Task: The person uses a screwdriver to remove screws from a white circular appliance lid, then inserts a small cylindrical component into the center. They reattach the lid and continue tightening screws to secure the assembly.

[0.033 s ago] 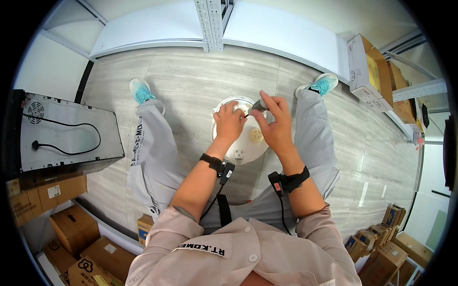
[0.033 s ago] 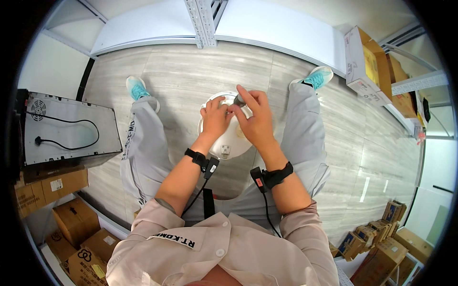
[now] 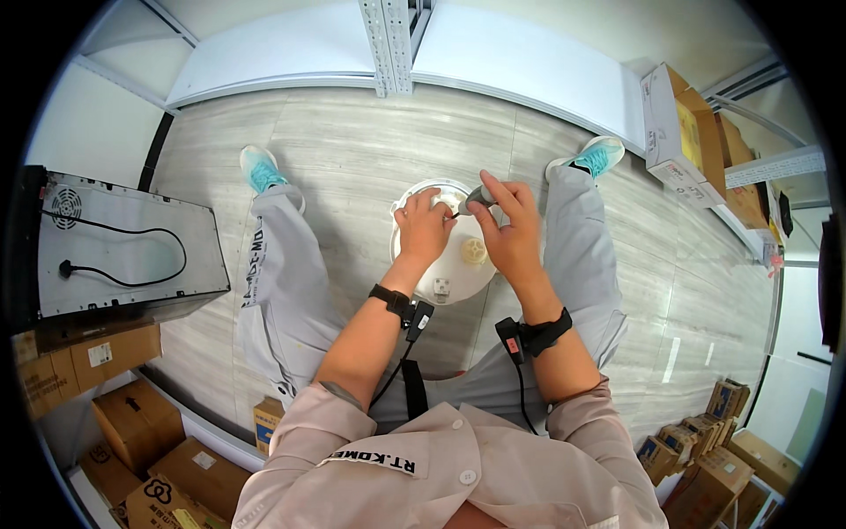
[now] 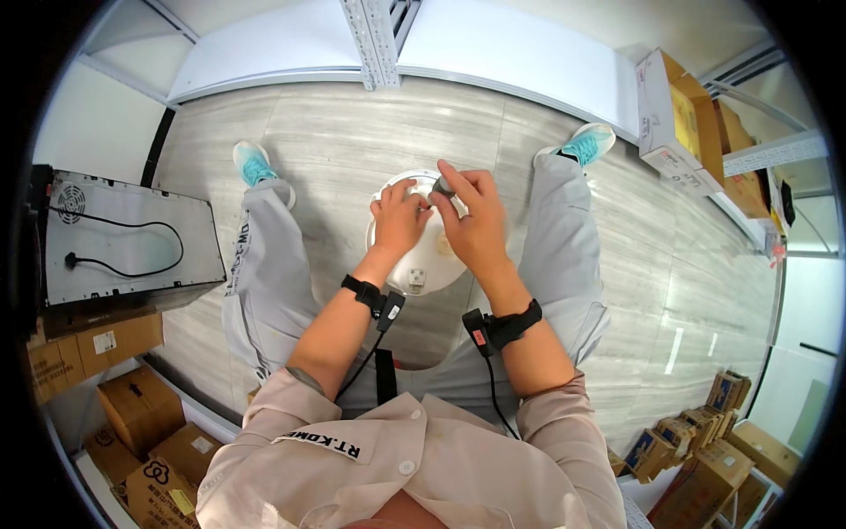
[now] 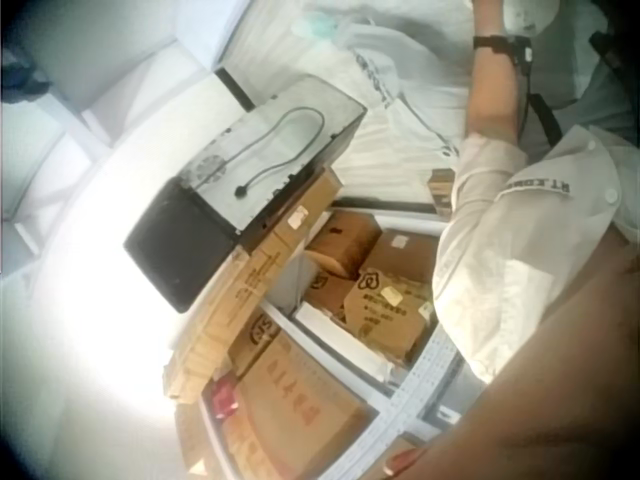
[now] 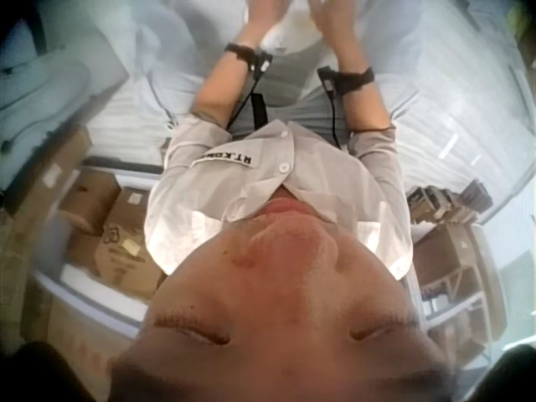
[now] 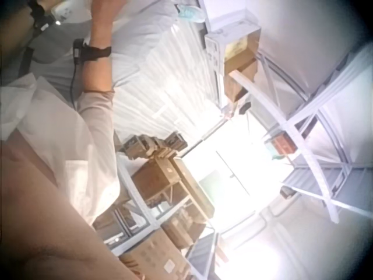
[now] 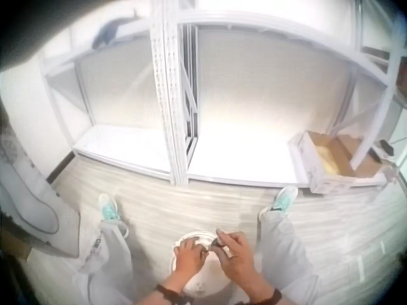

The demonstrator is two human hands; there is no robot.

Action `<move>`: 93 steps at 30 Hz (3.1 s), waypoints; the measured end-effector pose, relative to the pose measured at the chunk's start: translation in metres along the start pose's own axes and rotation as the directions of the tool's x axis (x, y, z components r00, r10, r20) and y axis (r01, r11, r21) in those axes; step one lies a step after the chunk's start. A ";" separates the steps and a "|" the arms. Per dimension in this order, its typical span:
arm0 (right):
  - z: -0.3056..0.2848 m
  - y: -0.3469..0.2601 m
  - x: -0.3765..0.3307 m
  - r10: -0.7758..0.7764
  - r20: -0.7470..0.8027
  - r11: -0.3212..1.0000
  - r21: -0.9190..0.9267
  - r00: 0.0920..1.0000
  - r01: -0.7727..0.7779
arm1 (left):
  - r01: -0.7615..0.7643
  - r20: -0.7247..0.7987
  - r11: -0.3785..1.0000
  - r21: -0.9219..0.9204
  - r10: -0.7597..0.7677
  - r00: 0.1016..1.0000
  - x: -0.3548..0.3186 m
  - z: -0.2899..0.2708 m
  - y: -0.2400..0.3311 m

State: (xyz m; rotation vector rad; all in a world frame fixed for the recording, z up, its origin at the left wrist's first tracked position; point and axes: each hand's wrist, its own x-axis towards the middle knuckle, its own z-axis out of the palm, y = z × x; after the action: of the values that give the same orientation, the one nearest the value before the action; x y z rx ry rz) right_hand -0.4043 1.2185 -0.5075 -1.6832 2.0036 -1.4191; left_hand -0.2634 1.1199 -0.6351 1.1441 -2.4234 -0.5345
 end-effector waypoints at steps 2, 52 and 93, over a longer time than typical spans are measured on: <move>-0.002 0.003 0.000 -0.039 -0.026 0.998 0.051 0.999 0.040 | -0.009 0.000 1.000 -0.020 0.009 1.000 0.000 -0.001 0.000; 0.005 0.014 -0.009 -0.017 -0.256 0.995 0.090 0.966 0.041 | 0.060 -0.023 0.998 0.009 -0.060 0.998 0.003 -0.019 -0.001; 0.006 0.008 -0.001 -0.071 -0.119 0.997 0.022 0.990 0.074 | 0.089 0.043 0.996 0.015 -0.090 0.995 0.001 -0.019 0.008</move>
State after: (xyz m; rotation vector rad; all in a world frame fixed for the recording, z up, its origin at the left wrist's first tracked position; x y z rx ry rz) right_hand -0.4054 1.2148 -0.5170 -1.7152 1.9926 -1.5970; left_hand -0.2597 1.1205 -0.6147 1.2642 -2.4244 -0.5775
